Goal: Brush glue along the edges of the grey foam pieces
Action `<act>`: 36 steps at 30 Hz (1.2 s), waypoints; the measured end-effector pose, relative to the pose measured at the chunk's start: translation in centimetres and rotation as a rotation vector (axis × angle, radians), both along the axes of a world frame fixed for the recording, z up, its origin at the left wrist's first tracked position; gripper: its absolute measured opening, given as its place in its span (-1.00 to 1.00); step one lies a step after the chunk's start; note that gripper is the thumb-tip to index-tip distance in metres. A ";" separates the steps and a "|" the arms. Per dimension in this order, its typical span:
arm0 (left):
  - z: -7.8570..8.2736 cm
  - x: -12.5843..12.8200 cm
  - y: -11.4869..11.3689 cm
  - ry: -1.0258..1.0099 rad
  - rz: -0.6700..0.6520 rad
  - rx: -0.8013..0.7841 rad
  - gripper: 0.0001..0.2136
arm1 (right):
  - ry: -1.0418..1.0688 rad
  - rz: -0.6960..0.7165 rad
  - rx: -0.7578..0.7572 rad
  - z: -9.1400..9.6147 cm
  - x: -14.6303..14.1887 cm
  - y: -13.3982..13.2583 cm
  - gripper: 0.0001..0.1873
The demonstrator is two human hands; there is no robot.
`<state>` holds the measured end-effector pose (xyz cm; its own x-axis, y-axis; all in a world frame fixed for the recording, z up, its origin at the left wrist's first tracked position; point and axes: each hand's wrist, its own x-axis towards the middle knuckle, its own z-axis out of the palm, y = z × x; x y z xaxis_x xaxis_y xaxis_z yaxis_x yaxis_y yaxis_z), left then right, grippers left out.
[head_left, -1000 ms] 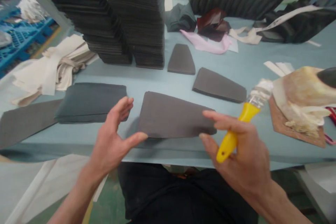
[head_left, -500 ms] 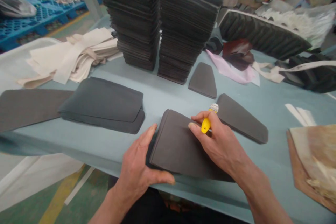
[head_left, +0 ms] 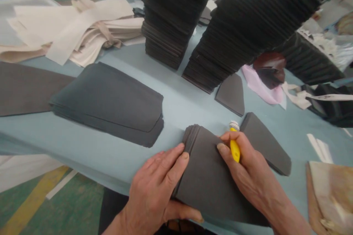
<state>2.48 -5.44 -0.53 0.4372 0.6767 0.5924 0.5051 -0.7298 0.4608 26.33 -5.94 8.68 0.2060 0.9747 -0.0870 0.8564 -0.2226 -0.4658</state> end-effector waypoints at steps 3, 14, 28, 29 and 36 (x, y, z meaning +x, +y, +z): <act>0.1 0.1 0.0 0.004 0.007 0.004 -0.08 | 0.000 0.015 -0.005 0.3 0.0 0.1 -0.75; 0.0 -0.2 -0.6 0.001 0.043 -0.067 0.22 | -0.033 -0.007 0.025 -0.3 -0.1 -0.2 -0.72; -0.2 0.4 -2.7 0.021 0.087 -0.256 0.11 | -0.061 -0.001 0.013 -0.3 0.1 -0.3 -0.64; -0.1 0.2 -2.7 0.017 0.085 -0.269 0.13 | -0.078 -0.005 0.011 -0.3 0.1 -0.3 -0.63; 1.6 -2.1 -2.2 -0.213 -0.199 -0.637 -0.17 | -0.030 -0.013 0.185 0.1 0.9 -0.6 -0.68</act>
<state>0.40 -7.65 1.03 0.5071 0.8400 0.1930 0.2414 -0.3534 0.9038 27.21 -6.59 8.80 0.2185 0.9707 0.1004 0.8683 -0.1464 -0.4738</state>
